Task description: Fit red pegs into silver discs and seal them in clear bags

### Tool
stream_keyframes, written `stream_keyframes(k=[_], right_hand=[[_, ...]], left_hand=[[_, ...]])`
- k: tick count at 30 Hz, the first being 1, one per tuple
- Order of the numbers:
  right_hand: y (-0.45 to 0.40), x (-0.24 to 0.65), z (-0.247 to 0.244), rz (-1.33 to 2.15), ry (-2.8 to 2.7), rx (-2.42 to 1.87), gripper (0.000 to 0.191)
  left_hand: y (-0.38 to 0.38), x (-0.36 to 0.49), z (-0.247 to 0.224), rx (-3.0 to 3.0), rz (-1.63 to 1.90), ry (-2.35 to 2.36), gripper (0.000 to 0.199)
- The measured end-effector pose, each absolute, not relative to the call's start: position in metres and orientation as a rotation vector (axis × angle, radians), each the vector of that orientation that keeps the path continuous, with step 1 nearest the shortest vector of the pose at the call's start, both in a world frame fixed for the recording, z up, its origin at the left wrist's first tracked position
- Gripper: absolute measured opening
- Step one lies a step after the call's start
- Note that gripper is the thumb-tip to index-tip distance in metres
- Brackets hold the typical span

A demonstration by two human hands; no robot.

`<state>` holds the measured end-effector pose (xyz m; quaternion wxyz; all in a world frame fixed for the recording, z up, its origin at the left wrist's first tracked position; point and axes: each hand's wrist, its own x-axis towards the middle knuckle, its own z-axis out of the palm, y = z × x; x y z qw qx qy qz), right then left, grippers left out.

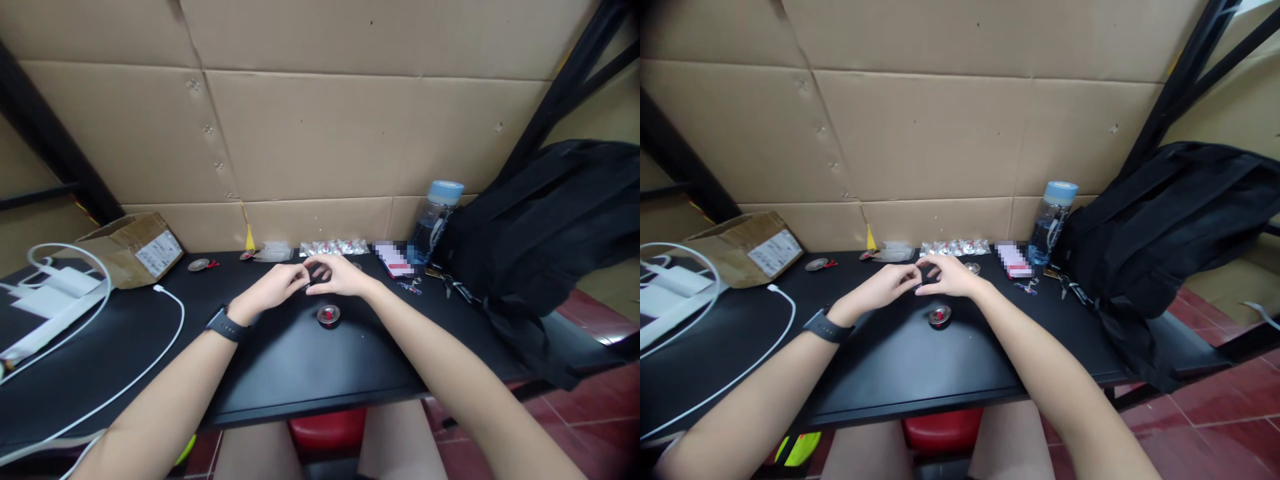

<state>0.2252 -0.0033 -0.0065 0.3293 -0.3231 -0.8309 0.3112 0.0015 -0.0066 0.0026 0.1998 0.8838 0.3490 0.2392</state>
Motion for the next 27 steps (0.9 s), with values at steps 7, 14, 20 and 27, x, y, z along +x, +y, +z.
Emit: stream_keyframes(k=[7, 14, 20, 27], right_hand=[[-0.004, 0.218, -0.007, 0.626, -1.951, -0.942, 0.038], [0.036, 0.283, -0.013, 0.204, -2.084, -1.523, 0.032], [0.046, 0.291, -0.037, 0.239, -2.180, -1.719, 0.036], [0.036, 0.286, -0.034, 0.205, -2.216, -1.771, 0.040]], left_hand=[[0.007, 0.013, -0.011, 1.925, 1.178, 1.021, 0.031], [0.034, -0.038, -0.016, 2.408, 0.964, 1.305, 0.017], [0.023, -0.025, -0.011, 2.544, 0.870, 1.114, 0.017], [-0.039, 0.034, 0.009, 2.582, 0.371, 0.477, 0.018]])
